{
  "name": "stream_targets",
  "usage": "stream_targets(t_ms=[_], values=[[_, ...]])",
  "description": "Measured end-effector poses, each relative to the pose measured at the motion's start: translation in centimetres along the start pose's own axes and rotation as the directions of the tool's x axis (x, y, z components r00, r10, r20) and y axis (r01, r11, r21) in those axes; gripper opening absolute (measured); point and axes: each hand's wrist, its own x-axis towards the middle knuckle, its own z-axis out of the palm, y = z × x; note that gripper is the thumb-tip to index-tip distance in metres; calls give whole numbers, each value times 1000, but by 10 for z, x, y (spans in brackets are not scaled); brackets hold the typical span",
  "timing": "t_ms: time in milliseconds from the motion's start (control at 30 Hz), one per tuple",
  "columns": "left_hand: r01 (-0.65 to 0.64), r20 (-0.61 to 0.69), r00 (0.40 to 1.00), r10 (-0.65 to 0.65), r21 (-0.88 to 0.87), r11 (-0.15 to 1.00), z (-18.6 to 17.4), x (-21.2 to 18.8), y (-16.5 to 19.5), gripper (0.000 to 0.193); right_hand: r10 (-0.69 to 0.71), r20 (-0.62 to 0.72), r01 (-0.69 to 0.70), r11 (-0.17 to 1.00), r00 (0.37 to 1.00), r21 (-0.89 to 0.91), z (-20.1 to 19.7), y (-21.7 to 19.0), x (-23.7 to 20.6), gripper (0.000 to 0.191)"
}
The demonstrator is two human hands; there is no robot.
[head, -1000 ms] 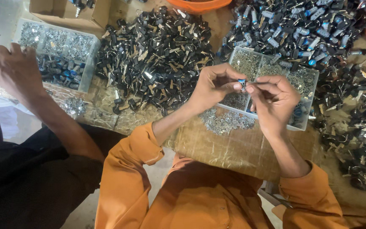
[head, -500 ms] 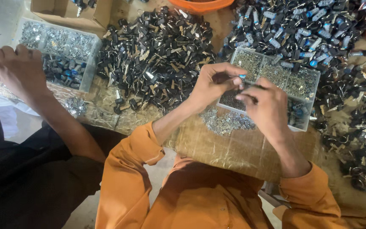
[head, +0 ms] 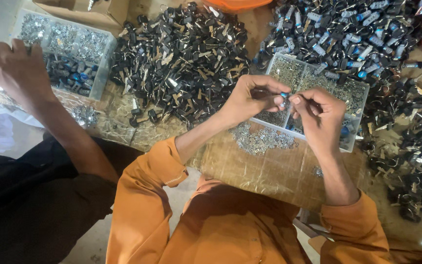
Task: The person assembles small key components by hand, picking a black key body and inserting a metal pin into it. They repeat this process multiple times, placing the finished components into a compartmentalized plastic container on the table.
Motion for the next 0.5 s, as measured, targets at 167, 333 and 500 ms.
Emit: stream_targets(t_ms=[167,333,500], values=[[-40,24,999,40,15,999,-1,1,-3,18,-46,-67,37,990,997,-138,7,1,-2,8],[-53,-8,999,54,94,994,2,0,-4,17,-119,-37,109,973,992,-205,8,-1,-2,5],[-96,9,995,96,-8,995,2,0,0,21,-48,-63,56,990,997,128,7,-3,-1,8]])
